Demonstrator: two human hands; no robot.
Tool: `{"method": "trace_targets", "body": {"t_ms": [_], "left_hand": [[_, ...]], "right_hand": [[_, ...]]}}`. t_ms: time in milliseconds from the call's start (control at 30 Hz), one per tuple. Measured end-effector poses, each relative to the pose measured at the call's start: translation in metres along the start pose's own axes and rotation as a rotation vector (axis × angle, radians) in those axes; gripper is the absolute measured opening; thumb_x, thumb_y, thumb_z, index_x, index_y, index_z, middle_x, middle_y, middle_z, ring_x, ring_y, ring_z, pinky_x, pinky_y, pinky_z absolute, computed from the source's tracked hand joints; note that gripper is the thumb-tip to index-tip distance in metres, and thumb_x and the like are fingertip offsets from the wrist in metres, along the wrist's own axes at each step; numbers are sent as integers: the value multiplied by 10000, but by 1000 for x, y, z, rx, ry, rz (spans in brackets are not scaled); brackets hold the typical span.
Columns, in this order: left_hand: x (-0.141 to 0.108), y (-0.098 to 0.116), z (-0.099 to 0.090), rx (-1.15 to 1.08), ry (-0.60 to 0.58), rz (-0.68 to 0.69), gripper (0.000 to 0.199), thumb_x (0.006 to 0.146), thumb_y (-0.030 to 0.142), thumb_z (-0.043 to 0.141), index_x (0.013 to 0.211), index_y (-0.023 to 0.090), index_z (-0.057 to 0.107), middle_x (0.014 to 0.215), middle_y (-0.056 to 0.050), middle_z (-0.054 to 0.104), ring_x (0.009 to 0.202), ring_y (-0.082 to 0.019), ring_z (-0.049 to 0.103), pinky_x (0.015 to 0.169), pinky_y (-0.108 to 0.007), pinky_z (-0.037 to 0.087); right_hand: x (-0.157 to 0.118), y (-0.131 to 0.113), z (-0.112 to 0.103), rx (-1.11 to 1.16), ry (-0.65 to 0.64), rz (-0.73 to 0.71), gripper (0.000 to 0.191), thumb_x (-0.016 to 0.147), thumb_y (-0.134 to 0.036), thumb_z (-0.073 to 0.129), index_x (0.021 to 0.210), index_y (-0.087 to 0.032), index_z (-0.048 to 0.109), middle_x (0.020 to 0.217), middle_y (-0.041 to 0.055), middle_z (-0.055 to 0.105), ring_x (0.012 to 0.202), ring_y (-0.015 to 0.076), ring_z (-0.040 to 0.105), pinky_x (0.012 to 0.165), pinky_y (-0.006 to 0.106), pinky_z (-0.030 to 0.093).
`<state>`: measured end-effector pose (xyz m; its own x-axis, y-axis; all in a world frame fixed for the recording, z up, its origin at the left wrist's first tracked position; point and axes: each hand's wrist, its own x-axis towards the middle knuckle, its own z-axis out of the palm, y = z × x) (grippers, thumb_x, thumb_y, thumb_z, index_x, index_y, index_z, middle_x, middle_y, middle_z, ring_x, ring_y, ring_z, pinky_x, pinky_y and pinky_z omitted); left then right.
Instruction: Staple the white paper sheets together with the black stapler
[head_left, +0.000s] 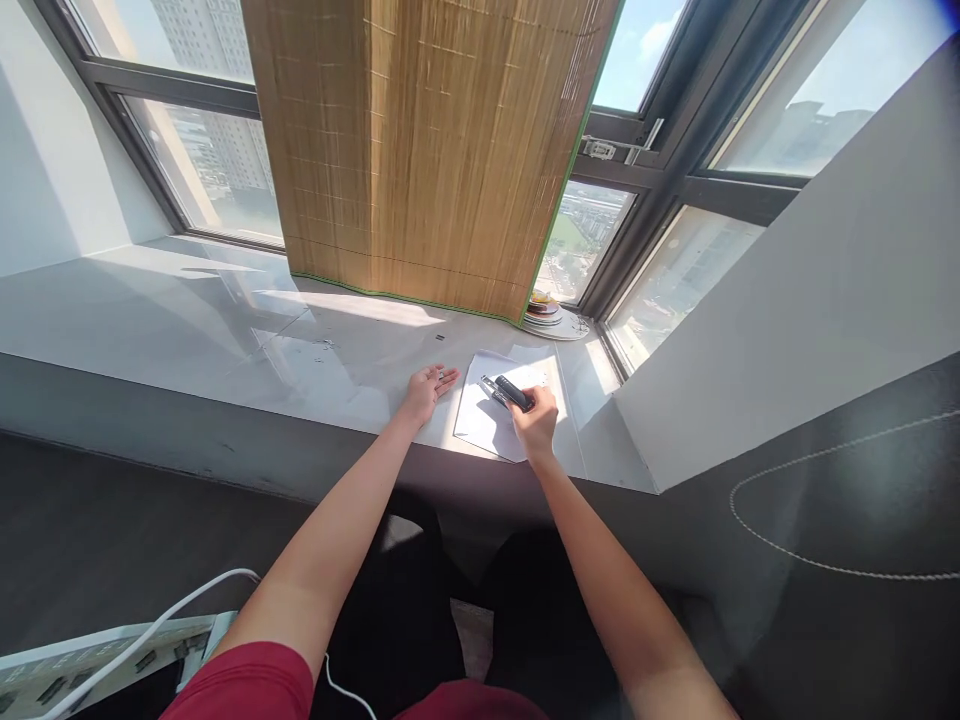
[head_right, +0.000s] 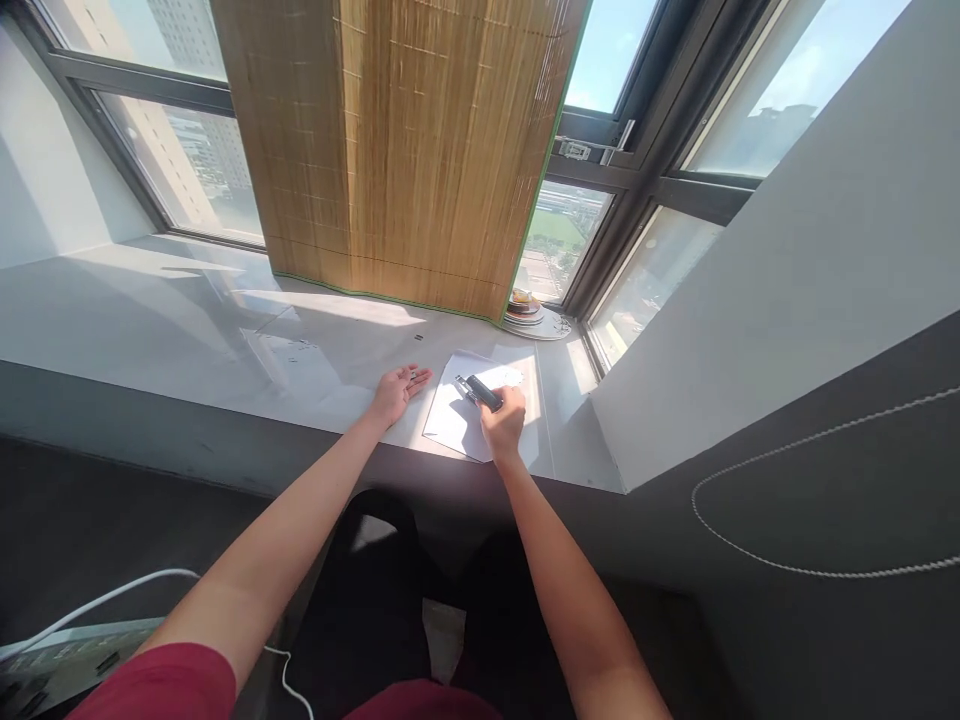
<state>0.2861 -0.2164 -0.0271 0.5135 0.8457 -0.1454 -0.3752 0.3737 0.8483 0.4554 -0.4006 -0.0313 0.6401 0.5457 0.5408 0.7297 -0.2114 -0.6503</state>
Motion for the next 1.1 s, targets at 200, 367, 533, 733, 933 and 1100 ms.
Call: {"method": "trace_targets", "body": {"t_ms": [200,367,533,733,933,1100], "left_hand": [[-11,-5,-2,386,-284,111,572,737,428,1005,1173,162,746,966,-131,845,879,-277,808,827,-400,637],[-7,-4,-7,373,-341,164,771,597,598,1031,1162,162,737,853,-62,824,737,-201,747,738,-314,563],[-6,-2,-6,398,-291,128,775,545,609,1047,1095,164,730,827,-57,819,720,-191,710,731,-298,526],[-7,-1,-3,470,-253,179,665,740,719,901,1088,176,736,791,-58,775,738,-191,669,708,-297,492],[-5,-1,1,656,-167,255,416,956,517,664,686,235,521,562,41,417,564,-135,370,581,-291,306],[-5,-3,0,770,-213,273,494,961,425,575,619,244,268,594,45,240,571,-132,203,575,-316,176]], "right_hand": [[-4,-44,7,-237,-57,-290,368,988,-306,752,1338,-220,680,1363,163,641,1205,341,548,1004,488,470],[7,-72,34,-266,-379,-573,201,1057,-194,650,1213,-247,764,1287,110,739,1143,299,592,938,422,465],[10,-64,49,-305,-360,-612,271,1103,-150,531,1199,-208,778,1208,119,777,1070,290,592,927,422,455],[14,-57,36,-276,-282,-586,262,1099,-157,541,1243,-216,752,1026,89,798,1013,277,618,920,411,448],[79,25,-8,-89,51,21,317,980,-149,630,1287,-196,692,1078,63,814,1000,245,671,984,396,496],[131,109,-19,-95,-5,369,397,831,-126,662,1225,-157,695,1028,86,817,955,245,705,954,378,537]]}}
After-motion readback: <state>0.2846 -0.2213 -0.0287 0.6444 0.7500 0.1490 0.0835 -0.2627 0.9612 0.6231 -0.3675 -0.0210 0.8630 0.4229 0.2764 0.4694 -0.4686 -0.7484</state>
